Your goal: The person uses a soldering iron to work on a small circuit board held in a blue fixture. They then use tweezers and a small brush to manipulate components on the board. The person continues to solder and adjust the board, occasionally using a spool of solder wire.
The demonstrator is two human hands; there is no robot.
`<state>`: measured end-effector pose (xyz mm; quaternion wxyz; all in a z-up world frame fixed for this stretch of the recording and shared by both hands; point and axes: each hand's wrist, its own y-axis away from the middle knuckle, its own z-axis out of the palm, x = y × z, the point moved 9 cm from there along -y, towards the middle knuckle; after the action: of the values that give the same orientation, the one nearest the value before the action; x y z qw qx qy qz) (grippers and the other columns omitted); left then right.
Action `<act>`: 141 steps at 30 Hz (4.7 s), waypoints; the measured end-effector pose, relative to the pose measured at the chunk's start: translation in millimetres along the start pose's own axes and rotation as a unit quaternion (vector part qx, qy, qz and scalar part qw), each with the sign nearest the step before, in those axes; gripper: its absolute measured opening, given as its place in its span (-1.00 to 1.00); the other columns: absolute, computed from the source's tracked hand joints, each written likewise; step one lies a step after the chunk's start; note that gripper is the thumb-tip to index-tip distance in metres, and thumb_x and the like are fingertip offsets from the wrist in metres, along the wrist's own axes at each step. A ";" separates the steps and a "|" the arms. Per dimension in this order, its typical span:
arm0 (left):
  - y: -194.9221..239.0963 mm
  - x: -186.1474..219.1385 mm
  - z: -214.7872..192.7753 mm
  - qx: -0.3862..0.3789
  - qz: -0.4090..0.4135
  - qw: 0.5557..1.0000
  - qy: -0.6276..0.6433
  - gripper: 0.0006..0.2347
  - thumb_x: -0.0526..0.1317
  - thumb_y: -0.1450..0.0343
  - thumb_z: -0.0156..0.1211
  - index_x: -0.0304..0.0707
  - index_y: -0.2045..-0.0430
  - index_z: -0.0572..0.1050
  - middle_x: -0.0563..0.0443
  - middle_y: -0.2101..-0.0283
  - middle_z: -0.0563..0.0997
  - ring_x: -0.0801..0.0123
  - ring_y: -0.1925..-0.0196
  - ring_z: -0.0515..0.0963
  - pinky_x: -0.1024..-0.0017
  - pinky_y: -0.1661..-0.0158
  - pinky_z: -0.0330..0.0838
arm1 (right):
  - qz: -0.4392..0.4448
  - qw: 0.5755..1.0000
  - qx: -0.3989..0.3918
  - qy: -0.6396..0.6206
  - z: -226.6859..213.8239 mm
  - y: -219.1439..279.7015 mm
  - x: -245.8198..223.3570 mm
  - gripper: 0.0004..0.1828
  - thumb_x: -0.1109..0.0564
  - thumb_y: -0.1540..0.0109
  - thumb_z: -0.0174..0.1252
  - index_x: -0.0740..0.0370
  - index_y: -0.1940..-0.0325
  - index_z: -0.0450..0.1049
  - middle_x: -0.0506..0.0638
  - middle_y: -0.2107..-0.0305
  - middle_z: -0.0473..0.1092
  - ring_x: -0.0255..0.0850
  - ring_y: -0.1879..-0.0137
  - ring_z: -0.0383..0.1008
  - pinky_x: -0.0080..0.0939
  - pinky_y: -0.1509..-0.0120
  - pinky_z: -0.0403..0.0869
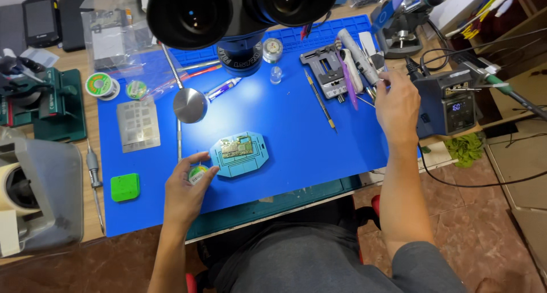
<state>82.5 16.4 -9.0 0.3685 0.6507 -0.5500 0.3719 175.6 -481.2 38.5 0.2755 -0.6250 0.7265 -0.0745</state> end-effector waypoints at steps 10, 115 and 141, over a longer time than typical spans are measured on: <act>2.9 4.5 -1.8 0.087 0.100 0.991 -0.012 -0.65 -0.24 -0.46 0.42 -0.27 -0.13 0.53 -0.13 0.05 0.71 0.01 -0.10 0.67 0.07 -0.15 0.46 | -0.002 0.993 -0.017 -0.114 -35.8 50.4 -43.1 -0.92 0.23 -0.42 0.28 0.27 0.04 0.65 0.15 0.28 0.54 0.07 0.21 0.60 -0.02 0.15 0.54; -1.6 11.1 20.4 0.049 0.162 0.977 0.127 -0.90 -0.31 -0.62 0.02 -0.23 0.12 0.52 -0.15 0.04 0.61 0.37 0.48 0.63 0.37 0.37 0.61 | 0.114 0.525 -0.323 -0.779 123.2 73.6 -244.0 -0.37 -0.39 -0.31 -0.24 -0.06 0.73 -0.05 -0.10 0.79 -0.22 -0.30 0.64 -0.31 -0.28 0.54 -0.23; -2.9 9.7 21.0 0.047 0.162 0.978 0.124 -0.91 -0.31 -0.62 0.03 -0.23 0.13 0.52 -0.14 0.05 0.61 0.38 0.47 0.62 0.37 0.38 0.60 | 0.114 0.527 -0.308 -0.784 118.7 72.5 -250.0 -0.37 -0.38 -0.31 -0.22 -0.06 0.73 -0.04 -0.09 0.79 -0.23 -0.30 0.62 -0.32 -0.26 0.52 -0.23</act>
<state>88.1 -6.1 -10.0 0.3378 0.5183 -0.5804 0.5296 188.0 -200.7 -16.8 0.5306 -0.3902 0.2610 0.7058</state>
